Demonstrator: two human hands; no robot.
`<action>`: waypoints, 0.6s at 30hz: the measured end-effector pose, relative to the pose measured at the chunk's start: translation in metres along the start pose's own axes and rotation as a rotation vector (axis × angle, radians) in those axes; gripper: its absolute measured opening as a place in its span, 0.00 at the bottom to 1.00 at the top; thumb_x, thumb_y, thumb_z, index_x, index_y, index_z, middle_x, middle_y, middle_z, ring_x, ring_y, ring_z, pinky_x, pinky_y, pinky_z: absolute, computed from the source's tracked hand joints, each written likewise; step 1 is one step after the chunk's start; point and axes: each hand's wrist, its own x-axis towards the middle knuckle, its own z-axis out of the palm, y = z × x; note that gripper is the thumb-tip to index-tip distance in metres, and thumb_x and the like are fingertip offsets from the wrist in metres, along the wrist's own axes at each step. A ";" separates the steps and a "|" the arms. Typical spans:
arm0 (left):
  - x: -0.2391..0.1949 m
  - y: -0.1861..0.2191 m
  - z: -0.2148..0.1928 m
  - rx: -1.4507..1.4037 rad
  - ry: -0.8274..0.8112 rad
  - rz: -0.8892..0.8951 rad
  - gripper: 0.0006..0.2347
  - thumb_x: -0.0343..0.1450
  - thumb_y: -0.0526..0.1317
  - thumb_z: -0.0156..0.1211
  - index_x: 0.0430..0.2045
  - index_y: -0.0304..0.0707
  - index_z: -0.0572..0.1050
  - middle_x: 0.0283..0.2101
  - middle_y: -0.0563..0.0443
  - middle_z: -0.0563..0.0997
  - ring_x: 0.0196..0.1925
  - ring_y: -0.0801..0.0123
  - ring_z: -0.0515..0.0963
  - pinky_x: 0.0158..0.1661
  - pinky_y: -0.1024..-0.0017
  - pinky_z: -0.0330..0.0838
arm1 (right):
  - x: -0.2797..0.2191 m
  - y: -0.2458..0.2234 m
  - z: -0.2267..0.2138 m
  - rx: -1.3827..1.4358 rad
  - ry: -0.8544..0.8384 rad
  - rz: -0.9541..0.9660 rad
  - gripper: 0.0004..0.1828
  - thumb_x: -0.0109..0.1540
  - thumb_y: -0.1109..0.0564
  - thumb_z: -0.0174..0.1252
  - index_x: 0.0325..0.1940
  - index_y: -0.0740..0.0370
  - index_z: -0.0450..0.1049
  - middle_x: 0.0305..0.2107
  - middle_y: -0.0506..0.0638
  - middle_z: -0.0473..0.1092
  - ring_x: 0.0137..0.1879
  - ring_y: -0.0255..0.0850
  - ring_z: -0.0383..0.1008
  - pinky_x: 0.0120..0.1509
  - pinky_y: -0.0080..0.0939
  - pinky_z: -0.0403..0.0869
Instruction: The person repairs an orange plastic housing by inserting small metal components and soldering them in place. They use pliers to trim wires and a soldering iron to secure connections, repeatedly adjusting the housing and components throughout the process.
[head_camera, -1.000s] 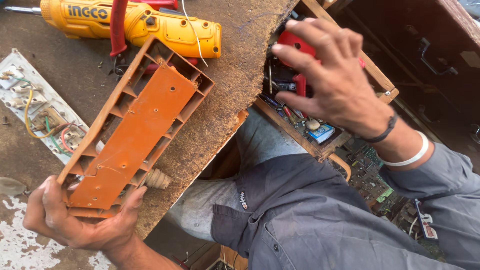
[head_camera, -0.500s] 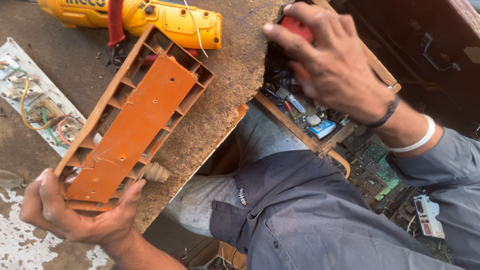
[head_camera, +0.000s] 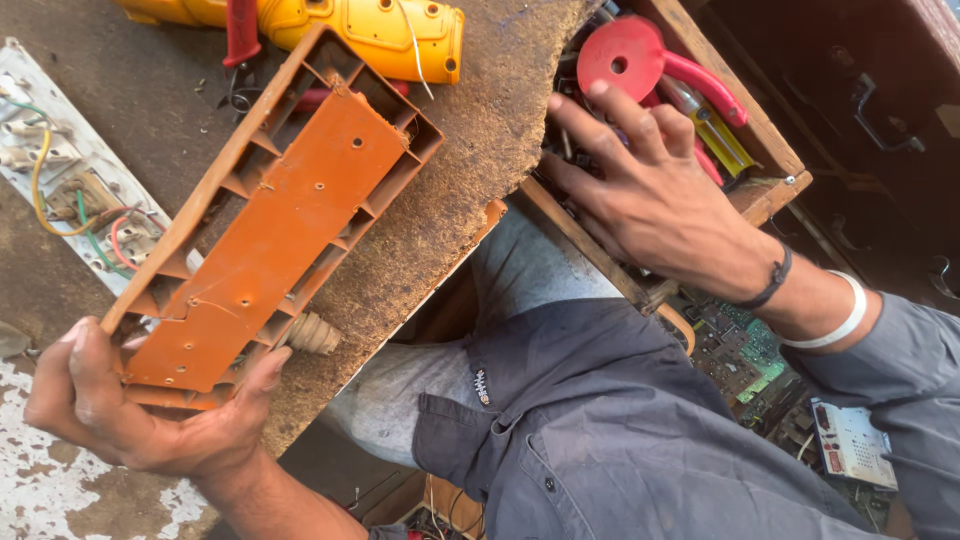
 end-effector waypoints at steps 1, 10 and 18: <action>0.001 -0.001 0.001 0.004 0.003 0.006 0.44 0.67 0.70 0.69 0.70 0.40 0.62 0.58 0.43 0.60 0.66 0.56 0.64 0.59 0.55 0.72 | 0.003 0.000 0.002 -0.028 0.015 -0.005 0.24 0.65 0.49 0.65 0.67 0.47 0.78 0.76 0.52 0.54 0.80 0.51 0.46 0.77 0.56 0.50; -0.001 0.001 0.001 -0.031 0.000 -0.009 0.43 0.67 0.69 0.69 0.70 0.40 0.60 0.59 0.43 0.59 0.67 0.57 0.63 0.60 0.60 0.74 | 0.016 0.012 -0.017 0.258 -0.177 0.015 0.20 0.50 0.50 0.66 0.46 0.48 0.79 0.71 0.53 0.55 0.78 0.56 0.46 0.72 0.68 0.55; -0.002 -0.002 0.000 -0.012 -0.002 -0.003 0.43 0.68 0.70 0.70 0.69 0.41 0.61 0.58 0.44 0.59 0.67 0.57 0.63 0.60 0.58 0.74 | 0.022 0.008 -0.010 0.172 -0.041 0.050 0.25 0.58 0.50 0.67 0.60 0.53 0.77 0.73 0.57 0.55 0.76 0.55 0.53 0.72 0.60 0.61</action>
